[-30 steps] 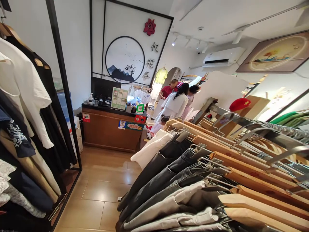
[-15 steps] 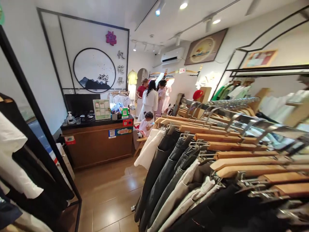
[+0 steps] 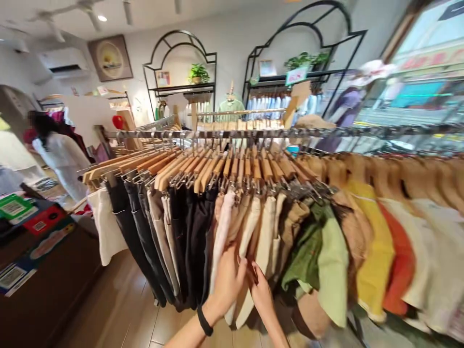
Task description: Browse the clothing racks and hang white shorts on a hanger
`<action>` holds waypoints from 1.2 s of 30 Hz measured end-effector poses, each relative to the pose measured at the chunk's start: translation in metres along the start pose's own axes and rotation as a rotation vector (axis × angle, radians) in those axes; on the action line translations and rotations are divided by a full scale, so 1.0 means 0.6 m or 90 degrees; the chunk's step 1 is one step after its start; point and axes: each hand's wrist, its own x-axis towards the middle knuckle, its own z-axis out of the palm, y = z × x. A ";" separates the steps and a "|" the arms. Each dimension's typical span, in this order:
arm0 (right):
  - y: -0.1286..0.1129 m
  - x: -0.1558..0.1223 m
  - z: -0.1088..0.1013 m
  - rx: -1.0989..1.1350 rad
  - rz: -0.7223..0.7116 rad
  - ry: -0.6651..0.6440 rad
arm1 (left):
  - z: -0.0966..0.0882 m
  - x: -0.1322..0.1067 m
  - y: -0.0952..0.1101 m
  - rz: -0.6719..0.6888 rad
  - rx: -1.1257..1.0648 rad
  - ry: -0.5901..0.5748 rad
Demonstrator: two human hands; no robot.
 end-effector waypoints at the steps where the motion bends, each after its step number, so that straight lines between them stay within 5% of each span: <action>1: 0.000 -0.009 -0.017 0.013 0.005 -0.005 | -0.004 0.002 -0.007 0.003 0.013 0.012; 6: -0.058 0.001 -0.057 0.045 -0.102 0.076 | -0.022 -0.001 -0.003 -0.005 0.009 0.112; 10: -0.090 0.036 -0.076 -0.003 -0.235 0.196 | 0.014 -0.008 0.027 0.026 -0.068 0.067; 15: -0.088 0.059 -0.082 -0.006 -0.326 0.138 | 0.078 0.017 0.003 0.001 -0.042 0.080; 19: -0.092 0.058 -0.071 -0.007 -0.324 0.099 | 0.094 0.048 -0.040 -0.046 0.012 0.119; 24: -0.088 0.072 -0.073 0.000 -0.224 0.046 | 0.083 0.083 -0.068 -0.110 0.135 0.089; 30: -0.068 0.095 -0.124 -0.019 -0.168 0.029 | 0.018 0.073 -0.099 -0.099 0.122 0.132; 36: -0.069 0.051 -0.129 -0.074 -0.221 0.034 | 0.027 0.012 -0.045 -0.056 -0.002 0.069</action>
